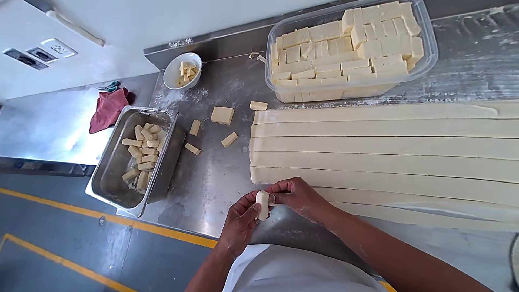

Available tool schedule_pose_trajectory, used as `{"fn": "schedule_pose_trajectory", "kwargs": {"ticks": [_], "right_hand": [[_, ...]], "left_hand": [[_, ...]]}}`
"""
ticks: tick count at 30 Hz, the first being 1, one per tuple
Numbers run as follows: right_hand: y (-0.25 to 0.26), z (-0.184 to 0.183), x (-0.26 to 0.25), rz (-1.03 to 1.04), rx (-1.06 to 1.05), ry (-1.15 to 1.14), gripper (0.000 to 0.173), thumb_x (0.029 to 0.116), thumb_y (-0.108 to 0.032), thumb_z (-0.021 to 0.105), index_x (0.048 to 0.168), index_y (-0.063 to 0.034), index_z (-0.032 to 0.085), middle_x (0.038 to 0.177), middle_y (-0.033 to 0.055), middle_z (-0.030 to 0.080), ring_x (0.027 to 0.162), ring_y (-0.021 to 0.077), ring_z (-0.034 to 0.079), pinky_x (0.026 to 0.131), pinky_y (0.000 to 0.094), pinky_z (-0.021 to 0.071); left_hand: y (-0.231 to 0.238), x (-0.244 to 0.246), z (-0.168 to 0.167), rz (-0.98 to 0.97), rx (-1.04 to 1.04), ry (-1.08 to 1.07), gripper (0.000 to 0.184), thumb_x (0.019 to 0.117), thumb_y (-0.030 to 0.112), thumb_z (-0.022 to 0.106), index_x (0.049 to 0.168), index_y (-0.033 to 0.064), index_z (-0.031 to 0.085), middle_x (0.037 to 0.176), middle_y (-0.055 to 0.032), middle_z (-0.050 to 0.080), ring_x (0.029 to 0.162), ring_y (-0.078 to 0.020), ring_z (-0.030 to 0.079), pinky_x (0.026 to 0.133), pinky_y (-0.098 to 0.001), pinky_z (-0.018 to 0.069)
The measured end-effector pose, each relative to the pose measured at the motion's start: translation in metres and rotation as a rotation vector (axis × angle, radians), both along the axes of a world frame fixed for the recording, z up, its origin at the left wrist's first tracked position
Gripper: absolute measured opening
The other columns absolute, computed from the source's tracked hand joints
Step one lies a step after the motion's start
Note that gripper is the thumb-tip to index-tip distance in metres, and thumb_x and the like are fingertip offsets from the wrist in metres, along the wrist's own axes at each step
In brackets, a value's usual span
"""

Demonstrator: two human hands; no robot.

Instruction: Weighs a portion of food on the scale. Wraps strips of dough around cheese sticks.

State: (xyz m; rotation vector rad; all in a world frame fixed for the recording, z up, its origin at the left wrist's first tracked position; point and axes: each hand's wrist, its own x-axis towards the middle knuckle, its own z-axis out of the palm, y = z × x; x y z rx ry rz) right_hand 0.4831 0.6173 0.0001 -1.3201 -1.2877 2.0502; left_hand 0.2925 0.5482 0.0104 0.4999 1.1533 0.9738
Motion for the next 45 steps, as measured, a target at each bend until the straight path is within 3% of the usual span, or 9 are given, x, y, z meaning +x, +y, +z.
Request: {"fn": "schedule_pose_trajectory", "kwargs": {"ticks": [6, 11, 13, 16, 25, 31, 37, 40, 45], "right_hand": [[-0.005, 0.005, 0.0, 0.005, 0.01, 0.022, 0.021, 0.0914, -0.002, 0.074, 0.112, -0.0008, 0.068, 0.089, 0.0025, 0.072, 0.08, 0.0049, 0.067, 0.079, 0.0225, 0.0556], [0.001, 0.007, -0.001, 0.251, 0.096, -0.181, 0.033, 0.0945, -0.019, 0.075, 0.121, -0.0016, 0.067, 0.094, 0.0062, 0.068, 0.081, 0.0107, 0.062, 0.078, 0.03, 0.0511], [0.004, 0.007, 0.001, 0.406, 0.127, -0.266, 0.03, 0.0998, -0.027, 0.069, 0.116, -0.002, 0.071, 0.096, 0.0096, 0.069, 0.084, 0.0155, 0.063, 0.081, 0.0364, 0.0512], [0.007, 0.007, 0.001, 0.509, 0.135, -0.335, 0.032, 0.1029, -0.033, 0.063, 0.099, -0.0028, 0.073, 0.08, 0.0061, 0.061, 0.072, 0.0143, 0.053, 0.068, 0.0358, 0.0442], [-0.008, 0.001, -0.018, 0.353, 0.099, -0.254, 0.035, 0.1034, -0.038, 0.061, 0.099, -0.005, 0.072, 0.077, 0.0024, 0.058, 0.069, 0.0116, 0.051, 0.067, 0.0328, 0.0425], [-0.02, -0.012, -0.021, 0.342, -0.005, -0.109, 0.032, 0.1054, -0.032, 0.058, 0.102, -0.0023, 0.069, 0.077, -0.0004, 0.055, 0.065, 0.0058, 0.048, 0.063, 0.0251, 0.0412], [-0.022, -0.024, -0.027, 0.439, -0.074, -0.051, 0.022, 0.1063, -0.02, 0.054, 0.109, -0.0008, 0.065, 0.08, 0.0013, 0.055, 0.064, 0.0051, 0.049, 0.061, 0.0232, 0.0423], [-0.021, -0.024, -0.036, 0.508, -0.055, -0.091, 0.022, 0.1063, -0.016, 0.051, 0.116, 0.0013, 0.06, 0.087, 0.008, 0.056, 0.069, 0.0119, 0.053, 0.065, 0.0295, 0.046], [-0.022, -0.026, -0.037, 0.492, -0.013, -0.168, 0.029, 0.1091, -0.026, 0.048, 0.114, -0.0004, 0.062, 0.082, 0.0084, 0.056, 0.066, 0.0155, 0.054, 0.065, 0.0339, 0.0478]], "left_hand": [[-0.005, 0.002, 0.002, 0.039, 0.011, 0.07, 0.024, 0.091, -0.004, 0.057, 0.114, -0.007, 0.064, 0.099, -0.009, 0.074, 0.09, -0.015, 0.072, 0.086, -0.0313, 0.0596], [-0.007, -0.008, -0.005, 0.103, -0.059, 0.006, 0.018, 0.0913, -0.003, 0.052, 0.104, -0.0048, 0.065, 0.095, -0.0111, 0.074, 0.089, -0.0171, 0.072, 0.087, -0.0335, 0.0598], [-0.009, -0.017, -0.009, 0.152, -0.084, -0.029, 0.019, 0.0926, -0.004, 0.049, 0.103, -0.0045, 0.065, 0.094, -0.0122, 0.074, 0.089, -0.0191, 0.074, 0.087, -0.0358, 0.0608], [-0.009, -0.032, -0.009, 0.189, -0.124, 0.03, 0.019, 0.0933, -0.007, 0.048, 0.101, -0.0055, 0.065, 0.091, -0.0121, 0.074, 0.083, -0.0182, 0.074, 0.083, -0.0339, 0.0619], [0.008, -0.05, -0.024, 0.046, 0.145, 1.012, 0.022, 0.079, 0.001, 0.081, 0.1, -0.0042, 0.075, 0.091, -0.0101, 0.071, 0.079, -0.0102, 0.069, 0.076, -0.0237, 0.0595], [-0.001, -0.038, -0.059, -0.144, 0.777, 1.494, 0.013, 0.0826, -0.001, 0.071, 0.093, -0.0039, 0.079, 0.089, -0.0204, 0.074, 0.084, -0.0325, 0.074, 0.081, -0.0418, 0.0614], [-0.025, -0.029, -0.054, -0.284, 0.917, 1.453, 0.025, 0.0884, -0.001, 0.058, 0.104, -0.0038, 0.077, 0.097, -0.0187, 0.076, 0.092, -0.0342, 0.074, 0.087, -0.0404, 0.0599], [-0.017, -0.024, -0.05, -0.211, 0.764, 1.256, 0.025, 0.0902, 0.002, 0.063, 0.111, -0.0094, 0.073, 0.094, -0.0174, 0.076, 0.088, -0.026, 0.075, 0.087, -0.0364, 0.0601], [-0.008, -0.019, -0.046, 0.011, 0.372, 0.938, 0.042, 0.0748, 0.0, 0.081, 0.109, -0.0113, 0.058, 0.088, -0.008, 0.069, 0.08, -0.0074, 0.069, 0.076, -0.0228, 0.0588]]}}
